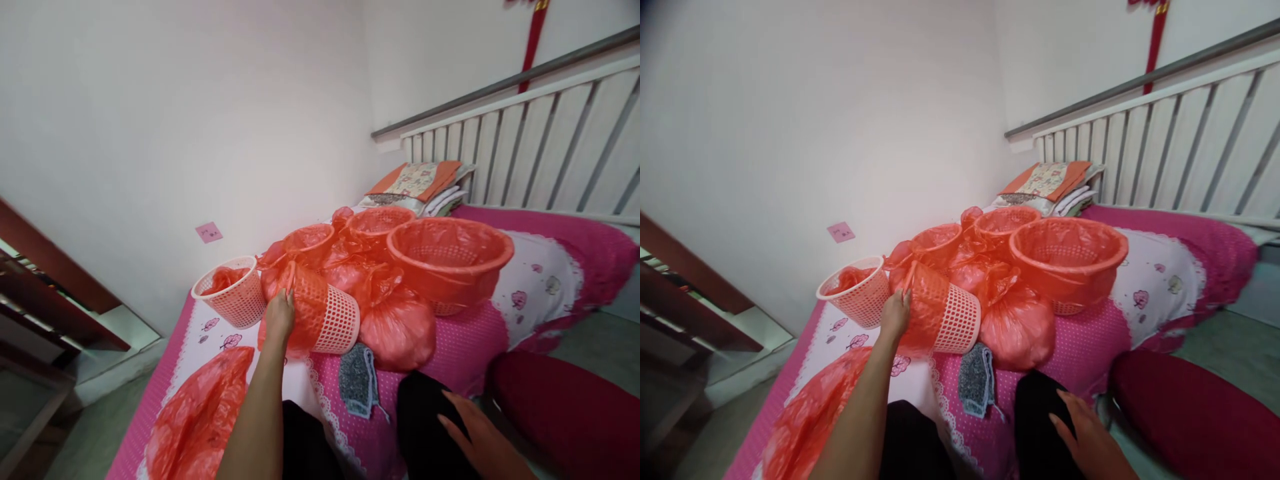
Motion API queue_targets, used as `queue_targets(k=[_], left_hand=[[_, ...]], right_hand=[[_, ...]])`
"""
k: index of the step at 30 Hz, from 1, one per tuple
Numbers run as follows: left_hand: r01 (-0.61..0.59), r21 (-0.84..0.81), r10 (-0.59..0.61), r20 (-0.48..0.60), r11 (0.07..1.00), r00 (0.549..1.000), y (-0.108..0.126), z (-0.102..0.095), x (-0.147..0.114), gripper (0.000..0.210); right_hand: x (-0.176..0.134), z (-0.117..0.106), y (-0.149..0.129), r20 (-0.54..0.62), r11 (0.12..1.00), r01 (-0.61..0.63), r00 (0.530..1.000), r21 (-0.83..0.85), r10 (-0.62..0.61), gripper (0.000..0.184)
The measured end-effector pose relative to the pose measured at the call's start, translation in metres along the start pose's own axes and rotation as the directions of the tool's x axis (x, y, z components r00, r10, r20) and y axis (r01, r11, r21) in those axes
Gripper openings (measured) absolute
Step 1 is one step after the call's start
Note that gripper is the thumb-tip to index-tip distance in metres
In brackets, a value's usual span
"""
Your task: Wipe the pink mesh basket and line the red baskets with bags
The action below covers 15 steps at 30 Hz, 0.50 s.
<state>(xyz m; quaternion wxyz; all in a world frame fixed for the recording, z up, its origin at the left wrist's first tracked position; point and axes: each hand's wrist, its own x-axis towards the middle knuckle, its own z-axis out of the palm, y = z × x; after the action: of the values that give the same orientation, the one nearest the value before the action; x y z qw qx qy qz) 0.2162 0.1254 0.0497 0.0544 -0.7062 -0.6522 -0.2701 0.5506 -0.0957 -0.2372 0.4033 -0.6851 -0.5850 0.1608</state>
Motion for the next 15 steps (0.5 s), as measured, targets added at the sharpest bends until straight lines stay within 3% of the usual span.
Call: queue_targets(k=[3, 6, 9, 12, 15], left_hand=[[-0.011, 0.015, 0.011, 0.016, 1.000, 1.000, 0.002, -0.001, -0.004, 0.034], [-0.007, 0.024, 0.007, 0.031, 1.000, 1.000, 0.003, -0.002, -0.012, 0.035], [0.009, 0.029, -0.010, 0.036, 1.000, 0.999, 0.000, -0.001, -0.019, 0.035], [0.018, 0.029, -0.019, 0.030, 0.999, 0.999, -0.006, 0.000, -0.025, 0.034], [0.028, 0.028, -0.029, 0.023, 0.999, 0.999, -0.011, 0.001, -0.029, 0.034]], right_hand=[[-0.001, -0.003, -0.004, -0.016, 0.999, -0.027, 0.999, 0.030, 0.028, 0.049], [0.000, -0.021, -0.008, 0.018, 0.989, -0.087, 0.996, 0.117, 0.086, 0.047], [0.009, -0.054, -0.010, 0.032, 0.962, -0.171, 0.985, 0.211, 0.168, 0.050], [0.034, -0.094, -0.015, -0.070, 0.937, -0.222, 0.966, 0.269, 0.249, 0.055], [0.073, -0.133, -0.039, -0.048, 0.904, -0.168, 0.978, 0.393, 0.202, 0.058]])
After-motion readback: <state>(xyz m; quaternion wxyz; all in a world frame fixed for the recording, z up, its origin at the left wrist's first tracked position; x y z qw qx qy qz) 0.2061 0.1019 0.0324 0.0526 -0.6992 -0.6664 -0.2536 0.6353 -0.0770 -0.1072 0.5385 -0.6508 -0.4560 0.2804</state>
